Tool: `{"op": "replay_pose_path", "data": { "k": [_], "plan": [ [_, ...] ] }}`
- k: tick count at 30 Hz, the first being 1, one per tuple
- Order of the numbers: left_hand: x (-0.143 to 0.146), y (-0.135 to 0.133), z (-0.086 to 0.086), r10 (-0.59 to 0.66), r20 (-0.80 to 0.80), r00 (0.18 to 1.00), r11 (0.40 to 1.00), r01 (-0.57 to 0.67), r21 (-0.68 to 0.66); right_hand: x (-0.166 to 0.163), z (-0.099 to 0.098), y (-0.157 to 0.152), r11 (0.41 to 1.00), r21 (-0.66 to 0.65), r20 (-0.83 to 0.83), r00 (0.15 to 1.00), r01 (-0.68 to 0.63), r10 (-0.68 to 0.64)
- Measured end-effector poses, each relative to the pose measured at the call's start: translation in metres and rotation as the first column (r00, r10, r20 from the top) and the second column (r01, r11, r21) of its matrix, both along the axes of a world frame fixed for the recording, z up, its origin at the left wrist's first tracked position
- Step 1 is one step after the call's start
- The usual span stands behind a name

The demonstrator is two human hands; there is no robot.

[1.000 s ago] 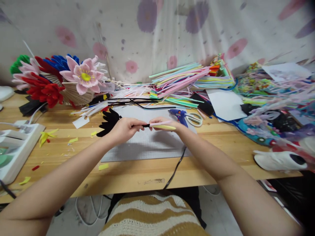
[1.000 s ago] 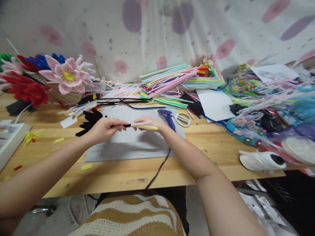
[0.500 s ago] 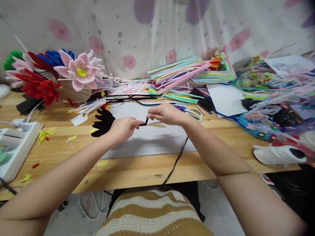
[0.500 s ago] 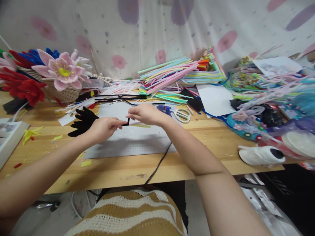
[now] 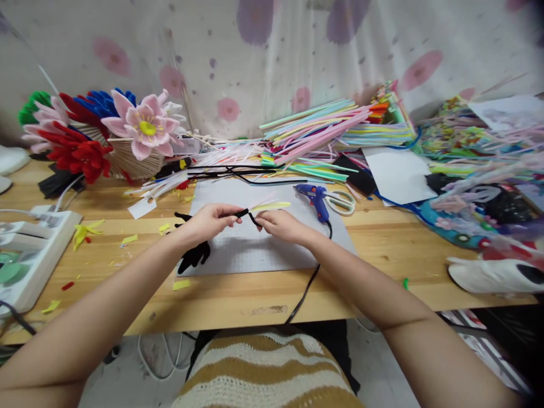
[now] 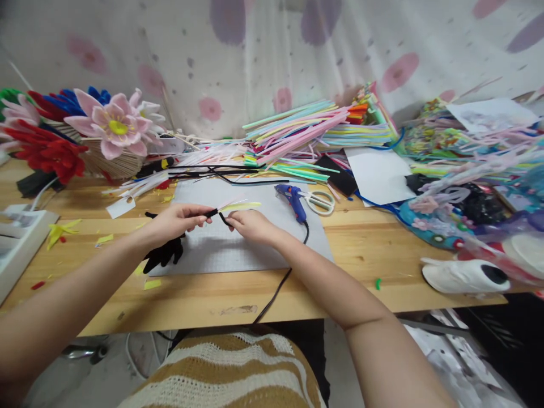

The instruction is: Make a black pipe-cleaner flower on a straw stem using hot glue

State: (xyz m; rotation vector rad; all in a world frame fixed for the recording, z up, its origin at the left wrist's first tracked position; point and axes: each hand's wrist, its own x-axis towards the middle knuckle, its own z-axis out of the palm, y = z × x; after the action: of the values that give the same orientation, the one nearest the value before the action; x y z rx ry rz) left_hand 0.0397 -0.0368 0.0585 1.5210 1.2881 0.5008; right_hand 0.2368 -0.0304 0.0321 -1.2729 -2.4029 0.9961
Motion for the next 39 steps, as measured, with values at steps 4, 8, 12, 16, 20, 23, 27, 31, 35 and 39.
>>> {"op": "replay_pose_path", "data": {
  "k": [4,8,12,16,20,23,27,31,35,39],
  "plan": [
    [-0.010,0.007,0.001,-0.102,0.149,0.984,0.989,0.116,-0.088,0.002,0.009,0.005,0.995,0.099,0.178,0.984,-0.003,-0.015],
    [-0.006,0.010,0.008,-0.109,0.124,0.986,0.987,0.123,-0.104,0.002,0.009,0.005,0.983,0.171,0.275,0.961,-0.066,0.017],
    [0.011,0.012,0.007,-0.146,0.011,0.989,0.988,0.146,-0.042,0.002,0.007,0.004,0.973,0.210,0.311,0.950,-0.097,0.027],
    [0.023,0.015,-0.004,-0.127,0.012,0.992,0.992,0.127,-0.016,0.008,0.003,0.005,0.966,0.240,0.363,0.932,-0.100,0.006],
    [0.023,0.018,-0.010,-0.162,0.097,0.982,0.981,0.171,-0.092,0.018,0.000,0.004,0.970,0.227,0.386,0.922,-0.088,-0.007],
    [0.023,0.018,-0.008,-0.143,0.132,0.981,0.980,0.159,-0.117,0.023,-0.001,0.003,0.972,0.227,0.383,0.923,-0.065,-0.028],
    [0.026,0.016,-0.004,-0.119,0.128,0.985,0.983,0.135,-0.123,0.023,-0.002,0.002,0.974,0.217,0.380,0.925,-0.062,-0.026],
    [0.027,0.013,-0.005,-0.132,0.037,0.991,0.988,0.135,-0.081,0.020,-0.002,0.003,0.974,0.210,0.359,0.933,-0.079,-0.002],
    [0.025,0.014,-0.008,-0.159,0.058,0.986,0.983,0.163,-0.081,0.021,-0.001,0.003,0.977,0.200,0.362,0.932,-0.078,0.001],
    [0.024,0.015,-0.010,-0.167,0.089,0.982,0.980,0.175,-0.091,0.021,0.000,0.003,0.978,0.195,0.369,0.929,-0.079,0.001]
  ]
}}
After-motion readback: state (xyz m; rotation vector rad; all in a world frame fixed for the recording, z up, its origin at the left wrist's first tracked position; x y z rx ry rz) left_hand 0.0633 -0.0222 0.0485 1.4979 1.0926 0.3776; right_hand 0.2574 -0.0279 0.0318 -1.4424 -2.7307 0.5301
